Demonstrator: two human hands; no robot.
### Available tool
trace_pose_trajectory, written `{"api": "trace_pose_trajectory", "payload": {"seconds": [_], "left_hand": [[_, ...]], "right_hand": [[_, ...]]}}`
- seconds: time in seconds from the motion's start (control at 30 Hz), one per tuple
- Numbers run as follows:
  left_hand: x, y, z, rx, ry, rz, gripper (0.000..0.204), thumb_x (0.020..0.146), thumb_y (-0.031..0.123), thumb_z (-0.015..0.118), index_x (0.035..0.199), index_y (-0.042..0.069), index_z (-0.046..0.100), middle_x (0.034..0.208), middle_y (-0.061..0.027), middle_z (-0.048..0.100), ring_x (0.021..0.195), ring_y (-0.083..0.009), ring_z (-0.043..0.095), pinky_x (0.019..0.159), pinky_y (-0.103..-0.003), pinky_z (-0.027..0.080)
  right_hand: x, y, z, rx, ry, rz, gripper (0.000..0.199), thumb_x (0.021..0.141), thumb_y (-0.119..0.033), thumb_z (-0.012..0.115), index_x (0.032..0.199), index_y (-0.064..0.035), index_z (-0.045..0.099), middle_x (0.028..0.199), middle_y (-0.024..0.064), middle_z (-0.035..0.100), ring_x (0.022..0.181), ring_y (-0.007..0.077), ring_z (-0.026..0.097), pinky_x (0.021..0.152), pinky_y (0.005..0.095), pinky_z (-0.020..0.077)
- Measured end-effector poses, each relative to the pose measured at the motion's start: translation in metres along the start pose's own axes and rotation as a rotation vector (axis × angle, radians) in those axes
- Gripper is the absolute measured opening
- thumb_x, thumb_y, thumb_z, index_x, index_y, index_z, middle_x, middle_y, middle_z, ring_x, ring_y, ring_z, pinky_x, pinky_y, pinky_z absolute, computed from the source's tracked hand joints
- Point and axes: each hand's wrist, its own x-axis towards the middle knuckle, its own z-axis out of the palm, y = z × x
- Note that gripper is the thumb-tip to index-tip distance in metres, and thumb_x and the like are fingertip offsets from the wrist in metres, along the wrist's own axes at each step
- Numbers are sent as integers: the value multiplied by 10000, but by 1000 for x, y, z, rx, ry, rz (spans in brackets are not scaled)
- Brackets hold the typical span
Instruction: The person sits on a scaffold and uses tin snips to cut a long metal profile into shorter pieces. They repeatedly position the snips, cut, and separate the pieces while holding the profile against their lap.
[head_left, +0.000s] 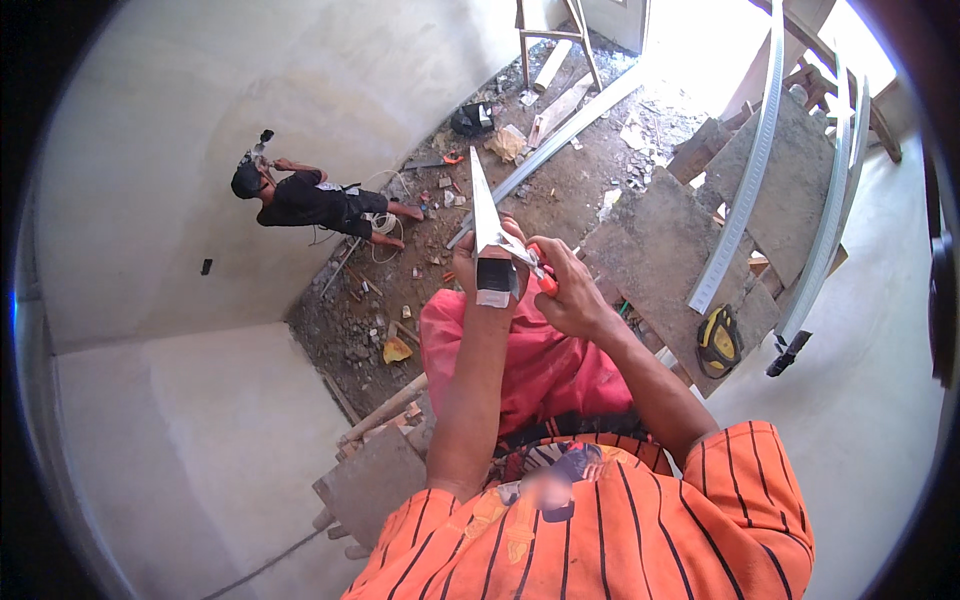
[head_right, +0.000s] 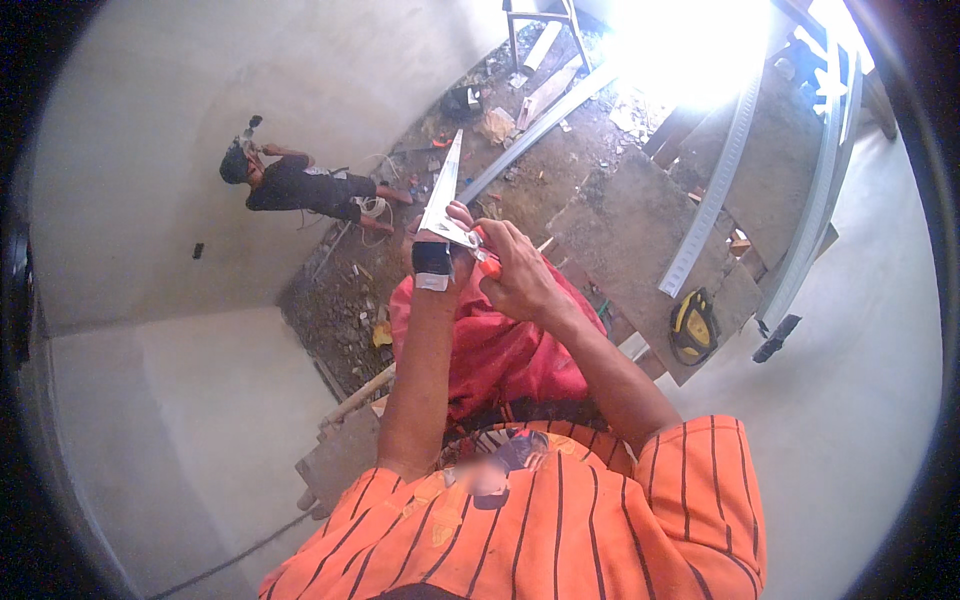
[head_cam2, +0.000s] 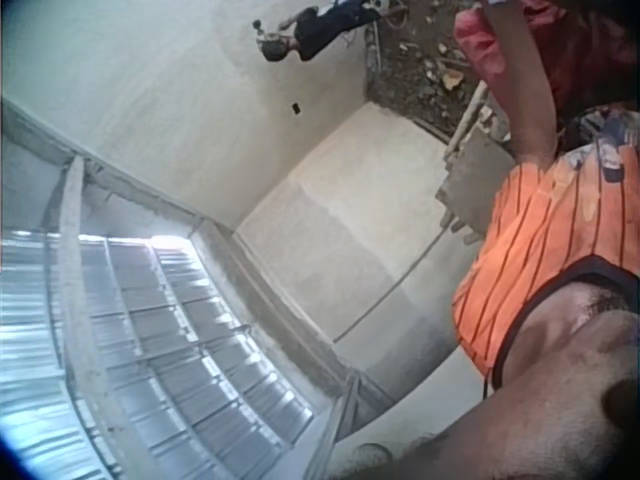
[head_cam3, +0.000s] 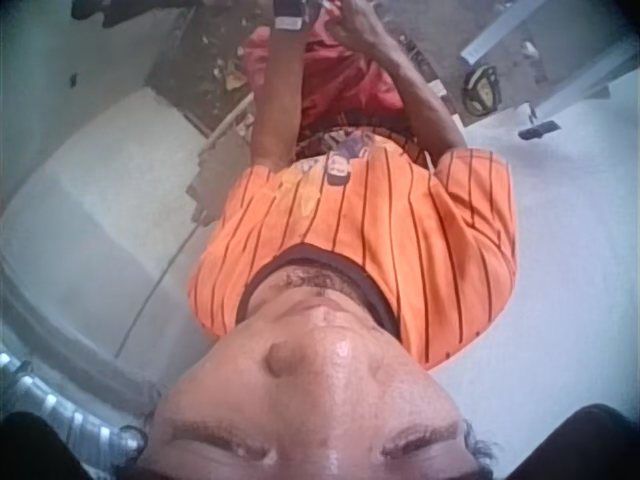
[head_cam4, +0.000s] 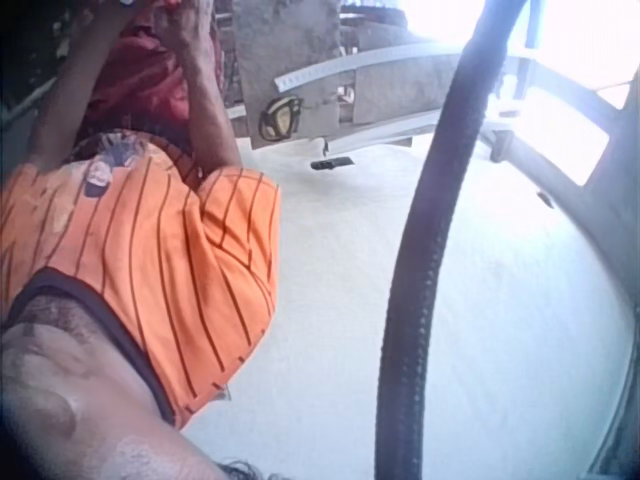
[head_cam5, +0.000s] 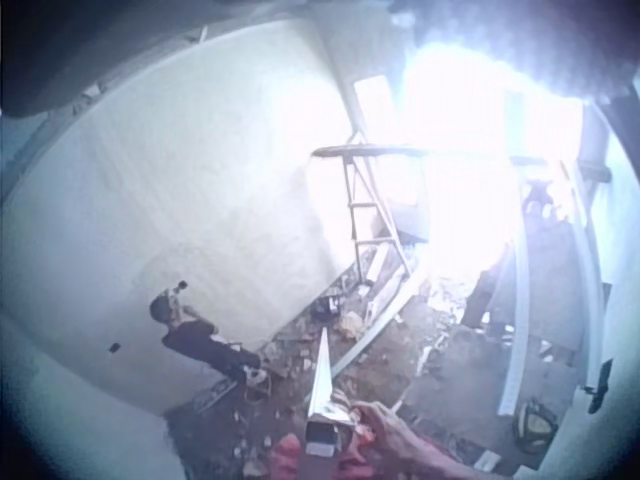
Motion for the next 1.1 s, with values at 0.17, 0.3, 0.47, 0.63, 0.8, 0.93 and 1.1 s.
{"api": "trace_pose_trajectory", "payload": {"seconds": [0.17,0.3,0.47,0.63,0.8,0.93,1.1], "left_hand": [[-6,-5,2,60,44,10,369,780,251,515,1003,-43,513,951,-173,546,837,-259,587,756,-384,541],[-8,-5,4,-18,118,-35,353,775,245,515,988,-37,507,912,-158,528,792,-236,560,738,-362,538],[-7,-2,-7,-45,40,-42,416,770,211,542,1052,-83,458,970,-180,512,852,-274,574,793,-389,510],[-6,3,-18,26,-27,-40,405,780,204,531,1042,-101,484,973,-188,520,874,-274,572,799,-393,506],[-7,0,-12,4,14,-67,406,788,210,526,1056,-92,483,963,-186,531,860,-269,579,803,-396,504],[-9,-5,-6,-22,36,-76,400,786,207,529,1052,-89,486,941,-178,540,834,-263,589,793,-387,508],[-8,-3,-9,49,40,6,402,779,205,535,1029,-105,483,917,-173,543,798,-257,590,763,-379,519]], "right_hand": [[-2,-9,-16,-37,-109,44,585,642,-45,547,1213,-12,422,1090,216,523,1068,378,508,919,430,400],[-4,-8,-23,-46,-169,39,598,642,-44,542,1225,-3,419,1126,222,519,1100,375,499,948,425,393],[-4,-16,-27,44,-213,62,621,632,-54,533,1237,9,408,1167,230,511,1132,381,486,979,421,379],[-3,-13,-28,7,-220,41,619,629,-61,526,1233,13,408,1206,242,498,1164,384,467,997,421,367],[-5,-14,-31,24,-229,36,622,628,-60,526,1233,16,405,1233,244,487,1183,383,454,1007,421,361],[-4,-15,-34,-4,-260,60,628,628,-56,527,1238,16,400,1263,242,470,1201,382,441,1019,420,354],[-2,-13,-37,-15,-304,73,507,637,-62,537,1133,8,456,1083,233,544,1060,401,515,893,444,420]]}}
